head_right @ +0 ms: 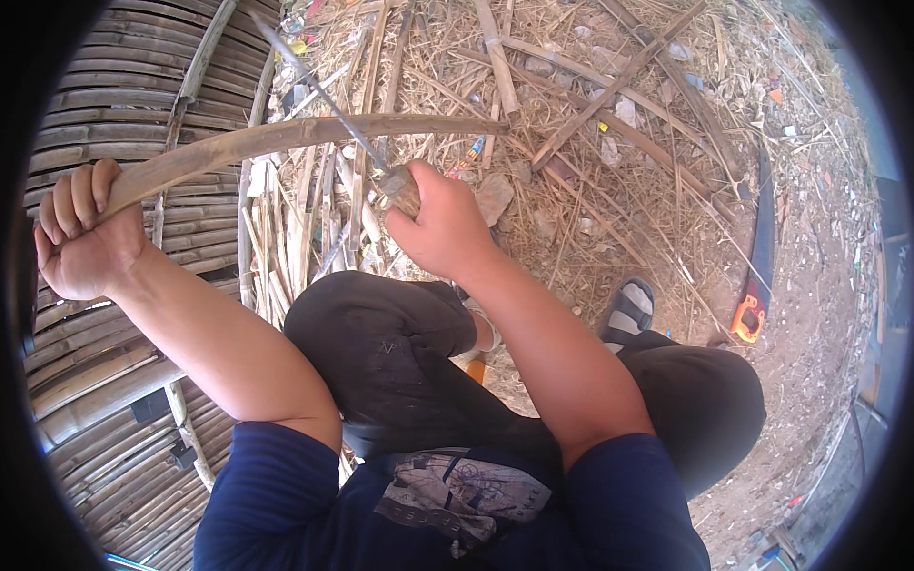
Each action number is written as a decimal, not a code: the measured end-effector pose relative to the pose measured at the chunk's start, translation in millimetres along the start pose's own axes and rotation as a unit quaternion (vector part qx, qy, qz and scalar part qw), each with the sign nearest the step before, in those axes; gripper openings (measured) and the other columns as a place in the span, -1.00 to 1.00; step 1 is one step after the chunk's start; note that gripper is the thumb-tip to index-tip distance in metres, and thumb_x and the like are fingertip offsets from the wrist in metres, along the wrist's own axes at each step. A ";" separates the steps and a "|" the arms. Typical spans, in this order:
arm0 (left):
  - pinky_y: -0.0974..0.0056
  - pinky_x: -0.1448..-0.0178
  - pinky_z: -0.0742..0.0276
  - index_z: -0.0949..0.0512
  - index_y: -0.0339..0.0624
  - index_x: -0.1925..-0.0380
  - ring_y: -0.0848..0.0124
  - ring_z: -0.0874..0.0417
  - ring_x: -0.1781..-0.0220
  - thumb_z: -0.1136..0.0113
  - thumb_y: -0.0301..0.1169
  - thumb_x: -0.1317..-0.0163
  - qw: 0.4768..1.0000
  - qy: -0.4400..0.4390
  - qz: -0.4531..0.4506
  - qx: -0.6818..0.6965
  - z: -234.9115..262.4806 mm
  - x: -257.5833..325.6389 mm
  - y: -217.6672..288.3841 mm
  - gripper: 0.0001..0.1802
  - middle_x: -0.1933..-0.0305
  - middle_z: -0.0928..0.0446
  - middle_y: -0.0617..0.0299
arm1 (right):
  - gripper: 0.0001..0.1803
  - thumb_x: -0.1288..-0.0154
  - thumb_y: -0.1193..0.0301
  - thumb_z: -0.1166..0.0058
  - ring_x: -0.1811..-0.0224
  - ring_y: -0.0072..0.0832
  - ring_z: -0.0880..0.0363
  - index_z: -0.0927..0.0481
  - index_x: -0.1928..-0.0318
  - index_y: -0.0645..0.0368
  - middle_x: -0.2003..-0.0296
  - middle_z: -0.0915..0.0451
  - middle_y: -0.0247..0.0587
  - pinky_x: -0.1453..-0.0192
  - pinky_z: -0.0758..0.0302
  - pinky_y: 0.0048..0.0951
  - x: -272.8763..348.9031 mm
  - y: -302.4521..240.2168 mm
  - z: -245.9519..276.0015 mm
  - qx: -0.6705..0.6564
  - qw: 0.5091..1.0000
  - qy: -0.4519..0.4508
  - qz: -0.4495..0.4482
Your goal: The person shaves a thin strip of wood using a blade by hand, holding the wood steady while repeatedly scraping the surface to remove material.
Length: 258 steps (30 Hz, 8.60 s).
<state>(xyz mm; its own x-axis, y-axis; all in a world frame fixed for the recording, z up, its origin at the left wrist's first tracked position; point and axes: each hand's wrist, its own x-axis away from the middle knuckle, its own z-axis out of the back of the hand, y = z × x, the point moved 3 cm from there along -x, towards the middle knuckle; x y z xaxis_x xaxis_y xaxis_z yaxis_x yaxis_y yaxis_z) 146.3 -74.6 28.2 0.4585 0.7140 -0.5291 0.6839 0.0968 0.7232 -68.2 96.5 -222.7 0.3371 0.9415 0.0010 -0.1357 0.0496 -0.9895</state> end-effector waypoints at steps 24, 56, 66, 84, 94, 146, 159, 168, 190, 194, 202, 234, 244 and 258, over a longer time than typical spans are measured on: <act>0.29 0.51 0.02 -0.15 0.03 0.65 0.46 -0.02 0.67 0.23 -0.31 -0.19 0.925 0.324 -0.151 -0.128 -29.2 4.7 -50.2 -0.76 0.68 -0.07 0.40 | -0.58 -0.19 0.40 -0.17 0.28 0.11 -0.68 -0.45 -0.05 0.24 0.30 -0.68 0.16 0.17 -0.58 -0.01 14.0 39.7 -29.1 0.131 0.991 0.020 0.025; 0.28 0.50 0.01 -0.14 0.02 0.63 0.45 0.01 0.63 0.29 -0.28 -0.26 0.924 0.327 -0.147 -0.131 -38.8 -3.8 -59.6 -0.74 0.66 -0.03 0.35 | -0.48 -0.14 0.33 -0.21 0.16 0.11 -0.68 -0.50 -0.12 0.25 0.25 -0.67 0.24 0.04 -0.58 -0.01 35.0 87.8 16.2 0.184 0.977 0.037 -0.097; 0.29 0.50 0.02 -0.14 0.04 0.63 0.45 0.00 0.63 0.33 -0.29 -0.29 0.914 0.350 -0.153 -0.136 -35.2 -2.7 -58.8 -0.73 0.66 -0.04 0.37 | -0.50 -0.14 0.31 -0.22 0.11 0.15 -0.67 -0.52 -0.06 0.29 0.22 -0.66 0.28 0.00 -0.57 0.01 50.3 104.2 27.1 0.179 0.966 0.030 -0.186; 0.28 0.48 -0.01 -0.15 0.00 0.62 0.44 -0.01 0.61 0.32 -0.27 -0.27 0.952 0.243 -0.130 -0.135 -45.0 -12.7 -60.3 -0.73 0.65 -0.05 0.33 | -0.43 -0.09 0.29 -0.28 0.21 0.13 -0.68 -0.53 -0.11 0.27 0.32 -0.67 0.25 0.10 -0.59 0.00 83.8 136.5 53.4 0.223 0.964 0.065 -0.127; 0.28 0.47 -0.02 -0.15 0.01 0.62 0.44 -0.02 0.62 0.32 -0.27 -0.28 0.947 0.258 -0.132 -0.137 -63.7 -11.3 -63.6 -0.73 0.65 -0.06 0.33 | -0.52 -0.10 0.29 -0.28 0.23 0.16 -0.67 -0.55 -0.01 0.26 0.35 -0.66 0.25 0.13 -0.58 0.04 83.3 140.8 61.9 0.231 0.961 0.100 -0.113; 0.30 0.50 0.01 -0.15 0.01 0.61 0.45 -0.01 0.64 0.31 -0.29 -0.28 0.918 0.304 -0.178 -0.182 -86.2 -4.4 -69.2 -0.74 0.66 -0.05 0.37 | -0.61 -0.28 0.32 -0.19 0.24 0.13 -0.68 -0.44 -0.01 0.29 0.32 -0.65 0.24 0.15 -0.57 0.00 11.1 40.2 6.1 0.142 0.987 0.071 0.007; 0.29 0.47 -0.03 -0.18 0.03 0.63 0.47 -0.04 0.65 0.21 -0.30 -0.18 0.980 0.131 -0.104 -0.105 -71.1 -3.9 -46.7 -0.79 0.67 -0.09 0.37 | -0.62 -0.24 0.30 -0.19 0.24 0.14 -0.67 -0.50 0.06 0.31 0.36 -0.65 0.23 0.12 -0.56 0.00 12.5 101.7 9.2 0.055 0.987 0.117 -0.097; 0.30 0.41 -0.08 -0.22 0.03 0.68 0.48 -0.08 0.62 0.12 -0.31 -0.10 0.992 0.073 -0.040 -0.093 -68.3 -6.2 -15.4 -0.79 0.65 -0.12 0.37 | -0.67 -0.24 0.34 -0.19 0.33 0.13 -0.65 -0.48 0.10 0.29 0.44 -0.62 0.18 0.25 -0.51 -0.01 17.9 71.6 -1.8 0.039 0.997 0.053 -0.040; 0.42 0.42 -0.05 -0.24 0.20 0.75 0.64 -0.04 0.71 -0.10 -0.27 -0.17 0.977 -0.202 0.061 0.020 -70.1 -7.3 -28.2 -0.65 0.77 -0.09 0.61 | -0.59 -0.16 0.33 -0.18 0.21 -0.04 -0.67 -0.54 0.00 0.27 0.24 -0.66 0.13 0.07 -0.56 -0.19 13.9 98.6 12.7 -0.012 0.988 0.059 -0.139; 0.44 0.46 -0.02 -0.24 0.21 0.73 0.66 -0.05 0.72 -0.07 -0.27 -0.21 0.971 -0.229 0.060 0.030 -69.8 -3.1 -27.9 -0.65 0.78 -0.10 0.63 | -0.62 -0.23 0.32 -0.20 0.30 -0.30 -0.59 -0.53 0.03 0.28 0.32 -0.61 -0.06 0.15 -0.52 -0.26 1.2 -4.8 15.0 -0.056 0.995 -0.067 -0.046; 0.43 0.48 -0.01 -0.25 0.21 0.72 0.65 -0.05 0.72 -0.09 -0.26 -0.24 0.978 -0.204 0.034 0.034 -56.3 -5.3 -27.6 -0.64 0.76 -0.12 0.62 | -0.59 -0.17 0.35 -0.19 0.25 -0.23 -0.65 -0.52 0.01 0.32 0.32 -0.64 0.00 0.11 -0.54 -0.23 2.0 30.3 19.9 -0.035 0.992 -0.057 -0.107; 0.31 0.33 -0.08 -0.27 0.13 0.61 0.53 -0.10 0.57 -0.01 -0.19 -0.32 0.973 -0.224 0.037 0.043 -93.8 0.6 -39.6 -0.69 0.64 -0.18 0.50 | -0.58 -0.25 0.37 -0.25 0.21 -0.26 -0.63 -0.52 -0.05 0.34 0.25 -0.64 -0.05 0.03 -0.52 -0.30 7.6 -55.3 19.3 -0.053 0.983 0.116 0.132; 0.30 0.34 -0.19 -0.27 0.02 0.45 0.53 -0.23 0.50 0.27 -0.13 -0.52 0.939 -0.343 -0.009 0.033 -134.0 7.1 -44.8 -0.66 0.54 -0.26 0.44 | -0.67 -0.27 0.43 -0.25 0.12 -0.37 -0.65 -0.54 -0.01 0.28 0.19 -0.65 -0.12 -0.01 -0.53 -0.32 4.9 -107.9 6.9 -0.130 0.984 0.099 0.077; 0.28 -0.03 -0.45 -0.37 -0.14 -0.19 0.42 -0.54 -0.03 0.02 -0.20 -0.49 0.818 0.297 0.032 -0.491 127.5 191.1 -28.2 -0.62 -0.08 -0.49 0.20 | -0.69 -0.29 0.36 -0.31 0.46 -0.60 -0.53 -0.54 0.07 0.25 0.38 -0.60 -0.29 0.37 -0.47 -0.49 -0.7 -122.9 24.7 -0.072 0.975 0.195 0.083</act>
<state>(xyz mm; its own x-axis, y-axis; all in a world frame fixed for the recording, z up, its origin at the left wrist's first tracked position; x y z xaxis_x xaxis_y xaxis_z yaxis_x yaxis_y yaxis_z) 287.1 -29.3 -149.9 -0.0815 0.9226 -0.3770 -0.2510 0.3471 0.9036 -74.8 98.0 -97.6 0.6541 0.7327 -0.1879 -0.0956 -0.1664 -0.9814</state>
